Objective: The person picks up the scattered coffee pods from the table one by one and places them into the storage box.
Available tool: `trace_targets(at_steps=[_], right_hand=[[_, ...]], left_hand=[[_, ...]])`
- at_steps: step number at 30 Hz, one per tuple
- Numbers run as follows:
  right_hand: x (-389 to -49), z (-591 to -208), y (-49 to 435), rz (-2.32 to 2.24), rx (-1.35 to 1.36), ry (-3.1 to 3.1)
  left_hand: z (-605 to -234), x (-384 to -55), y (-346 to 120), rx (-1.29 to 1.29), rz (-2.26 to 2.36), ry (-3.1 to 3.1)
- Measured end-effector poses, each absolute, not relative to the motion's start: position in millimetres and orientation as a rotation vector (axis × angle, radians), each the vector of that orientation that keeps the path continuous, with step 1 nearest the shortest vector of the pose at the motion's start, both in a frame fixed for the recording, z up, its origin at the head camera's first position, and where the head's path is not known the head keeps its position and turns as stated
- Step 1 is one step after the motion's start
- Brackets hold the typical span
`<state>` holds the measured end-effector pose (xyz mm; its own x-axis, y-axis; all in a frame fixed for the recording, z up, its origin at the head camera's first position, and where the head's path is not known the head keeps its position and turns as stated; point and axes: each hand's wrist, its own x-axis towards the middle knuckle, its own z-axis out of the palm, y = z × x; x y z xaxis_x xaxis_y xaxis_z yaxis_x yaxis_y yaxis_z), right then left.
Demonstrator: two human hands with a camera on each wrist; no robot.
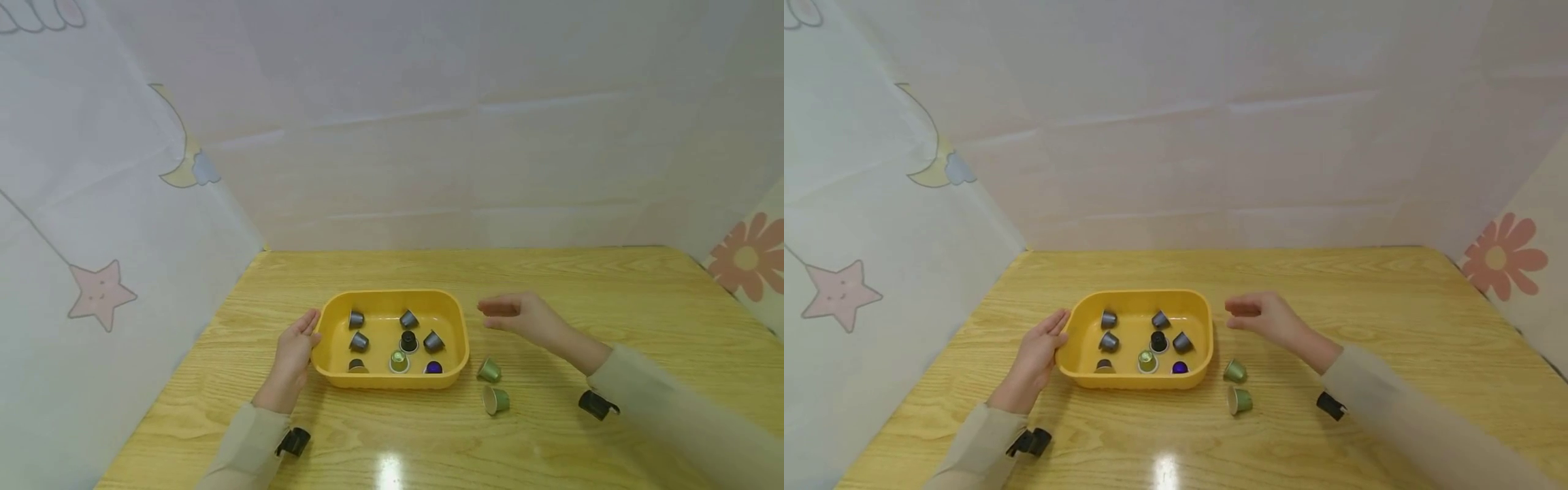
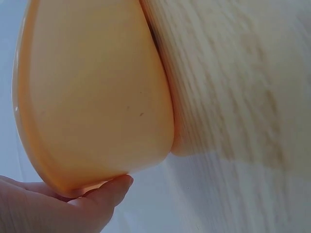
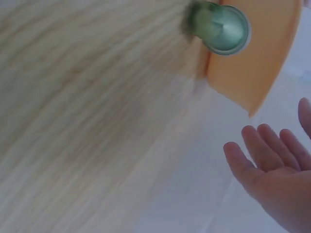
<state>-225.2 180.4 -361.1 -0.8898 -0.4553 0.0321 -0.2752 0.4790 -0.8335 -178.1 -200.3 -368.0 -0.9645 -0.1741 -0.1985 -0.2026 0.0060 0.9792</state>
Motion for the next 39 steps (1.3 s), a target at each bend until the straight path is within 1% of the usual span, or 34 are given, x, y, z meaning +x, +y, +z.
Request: trace_targets(at_steps=[9, 16, 22, 34, 39], right_hand=[[-222.6, -376.3, 187.1, -1.268, -0.816, 2.394], [-225.7, -390.0, 196.1, -1.097, -0.973, 2.329], [-229.5, -398.4, 199.4, -1.058, -1.014, 2.246], [-227.1, -402.7, 196.4, -1.043, -1.096, 2.157], [-225.9, -403.5, 195.7, -1.043, -1.086, 2.158]], left_hand=[[-367.7, -177.4, -200.9, -0.414, 2.169, 2.198], [-368.0, -176.4, -201.4, -0.408, 2.144, 2.217], [-368.7, -177.5, -201.6, -0.416, 2.153, 2.209], [-367.4, -176.1, -201.2, -0.412, 2.158, 2.202], [-367.1, -176.0, -200.9, -0.399, 2.166, 2.203]])
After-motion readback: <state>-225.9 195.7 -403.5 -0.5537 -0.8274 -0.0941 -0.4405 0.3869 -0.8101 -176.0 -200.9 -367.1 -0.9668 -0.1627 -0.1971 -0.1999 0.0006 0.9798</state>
